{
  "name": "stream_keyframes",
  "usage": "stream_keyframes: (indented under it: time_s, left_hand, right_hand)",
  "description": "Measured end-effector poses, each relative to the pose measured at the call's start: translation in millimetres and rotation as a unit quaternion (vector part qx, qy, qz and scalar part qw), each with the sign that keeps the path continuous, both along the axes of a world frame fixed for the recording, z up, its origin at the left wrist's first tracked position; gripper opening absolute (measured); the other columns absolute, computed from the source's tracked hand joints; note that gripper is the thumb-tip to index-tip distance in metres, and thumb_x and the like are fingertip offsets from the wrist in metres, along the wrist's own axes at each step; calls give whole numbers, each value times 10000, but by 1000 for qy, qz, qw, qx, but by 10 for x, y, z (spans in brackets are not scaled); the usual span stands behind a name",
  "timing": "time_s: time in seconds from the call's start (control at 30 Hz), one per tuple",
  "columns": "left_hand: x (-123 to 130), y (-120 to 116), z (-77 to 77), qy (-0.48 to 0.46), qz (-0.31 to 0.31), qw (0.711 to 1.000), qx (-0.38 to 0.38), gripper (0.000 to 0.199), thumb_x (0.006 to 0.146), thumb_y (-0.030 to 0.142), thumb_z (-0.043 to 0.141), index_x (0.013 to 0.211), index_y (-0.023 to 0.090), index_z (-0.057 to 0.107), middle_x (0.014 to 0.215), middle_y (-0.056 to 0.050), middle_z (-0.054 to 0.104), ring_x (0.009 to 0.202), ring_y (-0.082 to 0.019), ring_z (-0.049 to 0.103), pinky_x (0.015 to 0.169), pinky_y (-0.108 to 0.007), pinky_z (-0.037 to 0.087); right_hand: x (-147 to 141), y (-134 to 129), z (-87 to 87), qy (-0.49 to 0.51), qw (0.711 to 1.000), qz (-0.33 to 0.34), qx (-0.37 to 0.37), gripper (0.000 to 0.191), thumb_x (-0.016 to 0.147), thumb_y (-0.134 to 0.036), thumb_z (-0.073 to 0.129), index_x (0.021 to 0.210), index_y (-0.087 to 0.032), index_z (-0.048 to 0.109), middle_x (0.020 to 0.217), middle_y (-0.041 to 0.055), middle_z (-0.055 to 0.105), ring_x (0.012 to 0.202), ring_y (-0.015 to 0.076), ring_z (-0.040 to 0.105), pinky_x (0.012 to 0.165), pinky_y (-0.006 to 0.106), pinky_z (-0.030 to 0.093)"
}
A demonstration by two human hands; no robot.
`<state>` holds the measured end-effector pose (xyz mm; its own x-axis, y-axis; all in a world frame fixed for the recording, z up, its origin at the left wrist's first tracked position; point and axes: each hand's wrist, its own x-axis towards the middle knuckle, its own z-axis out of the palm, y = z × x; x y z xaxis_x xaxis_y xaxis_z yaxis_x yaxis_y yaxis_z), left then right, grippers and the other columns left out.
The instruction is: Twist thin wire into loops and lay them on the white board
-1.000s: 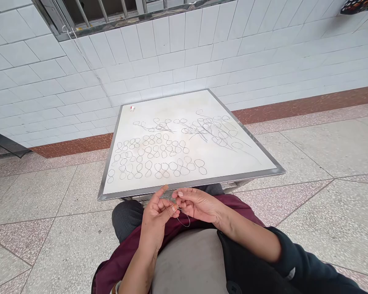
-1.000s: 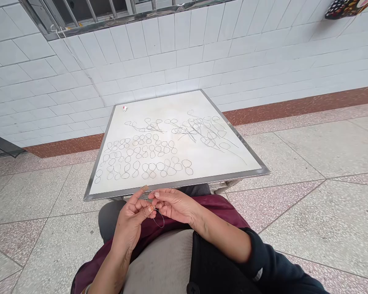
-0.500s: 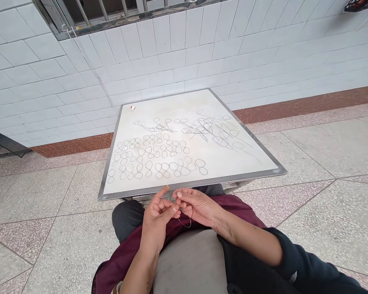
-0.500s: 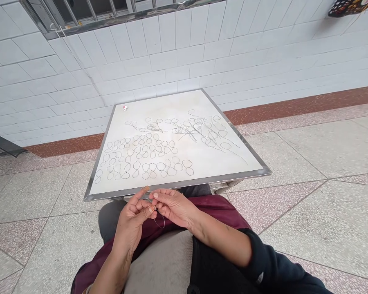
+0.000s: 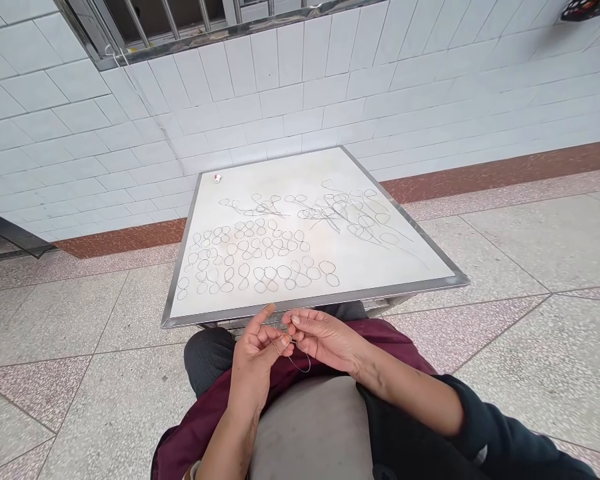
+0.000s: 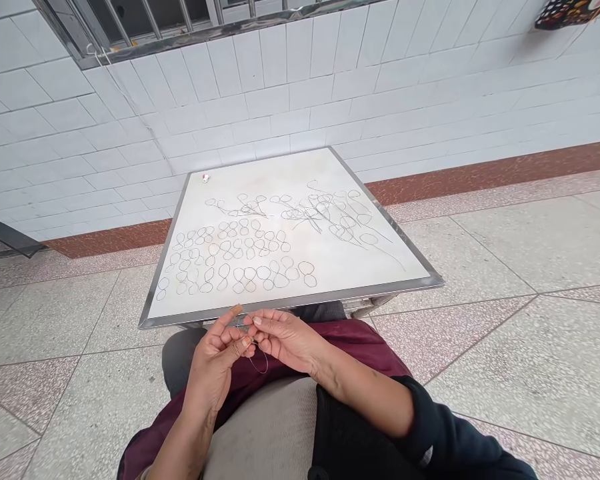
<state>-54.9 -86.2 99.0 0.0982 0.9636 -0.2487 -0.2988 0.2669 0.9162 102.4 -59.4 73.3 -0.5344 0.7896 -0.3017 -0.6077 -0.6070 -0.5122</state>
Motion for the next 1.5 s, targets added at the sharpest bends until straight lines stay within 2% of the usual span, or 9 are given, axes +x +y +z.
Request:
stream_keyframes:
  time_s: [0.2,0.3,0.4,0.53,0.63,0.83,1.13,1.33,1.5]
  left_hand:
    - [-1,1,-41,22,-12,1000,12,584,739,235,753,1285,189,553,703,26,661,637,-113,620,721,-280,505]
    - [-7,6,-44,31,-1,999,15,581,745,238,746,1288,179,549,698,27,654,641,-115,617,724,-282,505]
    - [-18,9,-44,47,15,999,23,613,744,254,746,1315,186,533,701,26,650,653,-121,617,731,-289,508]
    - [-24,8,-49,88,31,995,36,628,738,280,749,1324,204,535,728,15,670,678,-131,624,755,-295,508]
    - [-18,7,-57,103,26,993,44,600,741,287,746,1304,212,556,729,12,675,681,-133,620,752,-291,507]
    - [1,10,-79,98,18,994,48,550,755,284,736,1274,206,575,736,10,669,688,-130,625,760,-299,521]
    - [-24,-13,-46,59,-1,998,29,529,800,311,698,1296,197,556,873,-39,717,820,-172,679,819,-355,560]
    - [-29,4,-65,48,30,998,39,468,814,292,687,1259,198,578,875,-30,717,805,-154,683,799,-325,567]
    - [-56,6,-63,49,62,996,45,444,819,280,684,1246,218,582,916,-19,706,830,-147,680,810,-319,565]
  right_hand:
    - [-11,7,-7,-11,1000,-6,8,162,753,-224,786,850,-117,714,699,-4,638,570,26,551,576,118,457]
    - [2,-10,7,-42,999,-9,32,221,766,-296,774,907,-140,708,792,7,639,622,40,541,606,140,456]
    - [21,-41,15,-102,991,-22,87,290,814,-417,705,980,-181,684,908,20,626,672,65,523,614,178,442]
    - [19,-71,16,-190,963,-40,187,293,822,-436,683,972,-188,641,793,-7,592,656,90,506,597,215,400]
    - [-4,-75,19,-221,947,-41,229,275,818,-420,683,947,-186,618,759,-18,593,634,97,509,595,236,387]
    - [-31,-67,-8,-219,947,-58,229,250,817,-404,680,896,-179,605,746,-27,570,637,94,501,597,240,361]
    - [-19,-47,7,-228,949,-63,210,284,780,-432,703,869,-180,607,730,-36,541,602,86,445,593,246,347]
    - [15,-57,17,-254,936,-30,243,298,840,-440,640,982,-180,611,813,-8,579,664,98,479,649,261,402]
    - [42,-81,-22,-262,929,-34,259,263,891,-431,584,1027,-206,567,824,-11,554,748,116,511,682,263,438]
